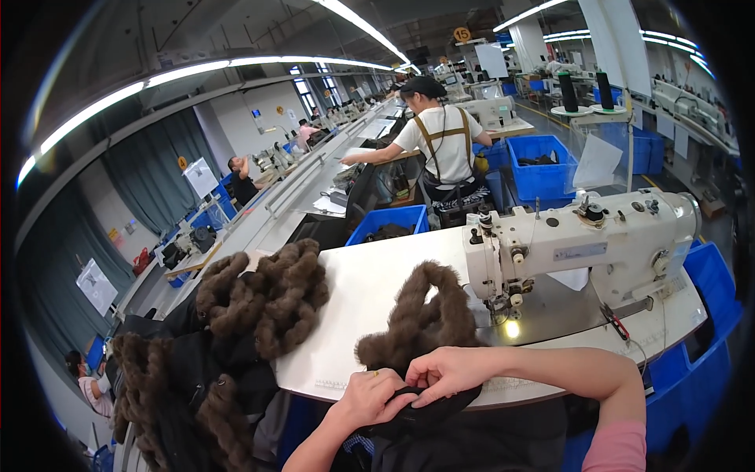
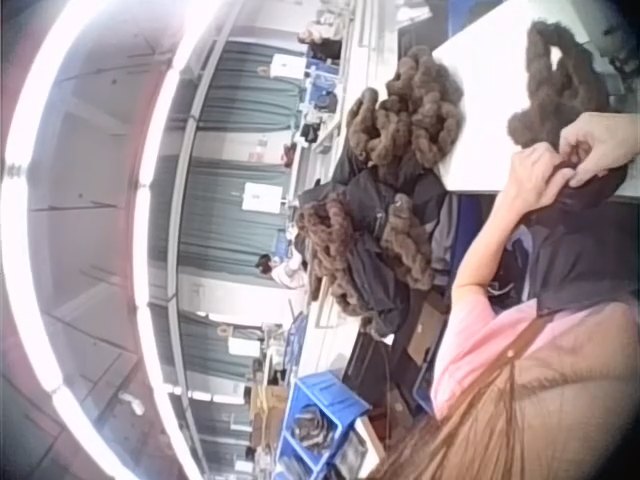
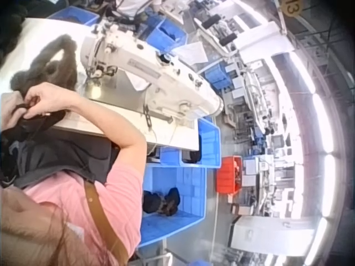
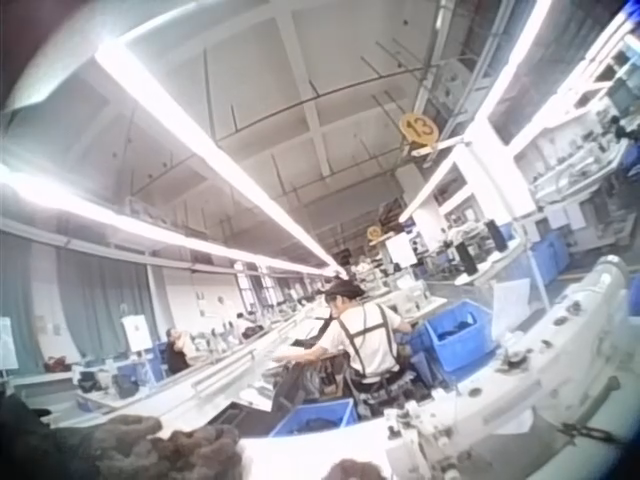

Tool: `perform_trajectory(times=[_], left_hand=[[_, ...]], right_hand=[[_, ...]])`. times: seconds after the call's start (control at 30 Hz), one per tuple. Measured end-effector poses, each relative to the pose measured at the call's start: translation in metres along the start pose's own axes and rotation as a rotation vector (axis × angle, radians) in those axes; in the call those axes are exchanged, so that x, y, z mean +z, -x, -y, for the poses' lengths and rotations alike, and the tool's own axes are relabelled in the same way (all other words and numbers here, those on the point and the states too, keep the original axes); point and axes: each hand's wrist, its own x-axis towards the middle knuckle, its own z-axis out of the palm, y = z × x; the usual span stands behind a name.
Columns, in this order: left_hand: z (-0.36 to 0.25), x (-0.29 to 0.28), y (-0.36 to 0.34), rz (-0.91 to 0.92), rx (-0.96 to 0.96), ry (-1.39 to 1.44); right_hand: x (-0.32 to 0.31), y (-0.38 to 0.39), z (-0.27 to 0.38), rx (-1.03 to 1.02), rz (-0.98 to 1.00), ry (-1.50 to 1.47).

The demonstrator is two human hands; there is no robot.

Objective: Sewing fur trim onto black fabric or leather pieces using an industrial sewing machine.

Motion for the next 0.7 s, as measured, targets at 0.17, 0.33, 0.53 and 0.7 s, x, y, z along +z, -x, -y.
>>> perform_trajectory(times=[0.17, 0.33, 0.53, 0.7], left_hand=[[-0.001, 0.003, 0.001, 0.02, 0.026, 0.018], [-0.005, 0.0, -0.002, 0.067, 0.033, 0.038], [0.005, 0.004, -0.006, 0.065, 0.026, 0.159], [-0.002, 0.003, 0.004, 0.058, -0.011, 0.241]], right_hand=[[-0.012, -0.011, 0.017, 0.049, 0.149, 0.242], [-0.021, -0.006, 0.009, 0.14, 0.339, 0.003], [-0.018, -0.008, 0.007, 0.167, 0.296, 0.076], [0.029, 0.002, 0.006, -0.211, -0.219, 0.635]])
